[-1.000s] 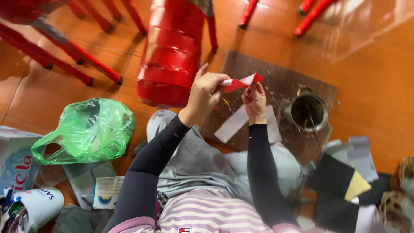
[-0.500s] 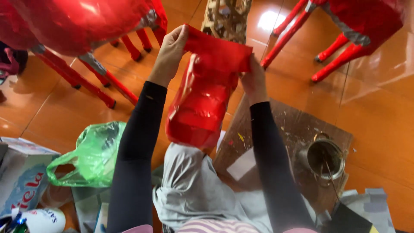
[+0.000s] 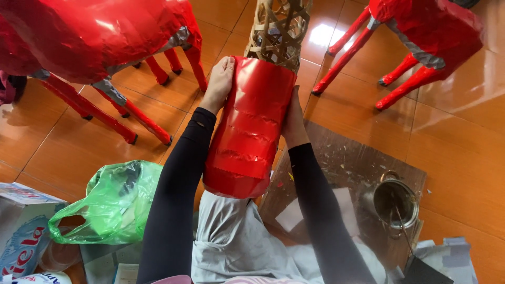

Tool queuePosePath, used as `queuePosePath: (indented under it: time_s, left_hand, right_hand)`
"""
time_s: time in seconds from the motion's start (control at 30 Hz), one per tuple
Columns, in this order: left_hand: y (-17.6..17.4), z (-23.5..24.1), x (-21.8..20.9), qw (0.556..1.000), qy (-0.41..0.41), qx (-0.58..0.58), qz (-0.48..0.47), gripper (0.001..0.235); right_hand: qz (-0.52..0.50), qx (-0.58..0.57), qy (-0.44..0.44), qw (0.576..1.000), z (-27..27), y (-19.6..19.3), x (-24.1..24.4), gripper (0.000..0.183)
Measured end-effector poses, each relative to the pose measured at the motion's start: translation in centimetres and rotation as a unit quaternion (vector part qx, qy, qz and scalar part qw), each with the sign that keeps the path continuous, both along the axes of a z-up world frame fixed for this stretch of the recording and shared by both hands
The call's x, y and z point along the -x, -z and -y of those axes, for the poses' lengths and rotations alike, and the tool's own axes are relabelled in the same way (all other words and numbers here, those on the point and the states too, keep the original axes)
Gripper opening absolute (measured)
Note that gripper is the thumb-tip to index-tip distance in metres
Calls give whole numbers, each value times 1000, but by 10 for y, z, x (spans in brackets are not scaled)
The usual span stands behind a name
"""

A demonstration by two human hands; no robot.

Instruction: Creating paper mache models by applying paper strips with glue to a bamboo frame and cutting materials with scissors.

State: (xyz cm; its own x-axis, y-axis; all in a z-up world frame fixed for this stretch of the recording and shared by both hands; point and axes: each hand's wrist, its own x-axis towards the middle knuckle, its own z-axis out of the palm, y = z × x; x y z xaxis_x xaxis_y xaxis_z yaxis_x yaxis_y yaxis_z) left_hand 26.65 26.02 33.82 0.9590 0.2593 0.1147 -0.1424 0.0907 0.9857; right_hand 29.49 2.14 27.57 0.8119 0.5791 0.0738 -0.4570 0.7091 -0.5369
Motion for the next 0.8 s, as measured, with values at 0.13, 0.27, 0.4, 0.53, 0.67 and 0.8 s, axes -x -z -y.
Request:
queuePosePath:
  time_s: [0.13,0.27,0.4,0.53,0.67,0.8]
  left_hand:
    - [1,3,16,997,-26,-60,44,37]
    - [-9,23,60,996,20,59,59,25]
    - [4,45,106,976,76,167,119,18]
    - [-18,89,176,944,62,320,45,37]
    - [18,97,209,939,106,323,48,39]
    - [89,81,212,891,137,432,-18,38]
  right_hand:
    - [12,33,12,999,14,-45,33,72]
    - [40,92,46,994,40,-72,79,70]
    - [85,124,53,987,69,-109,150,71]
    - [118,166,84,975,88,-109,199,70]
    - [241,252,132,928,107,-86,227,63]
    - [258,248,130,925,113,-78,245,61]
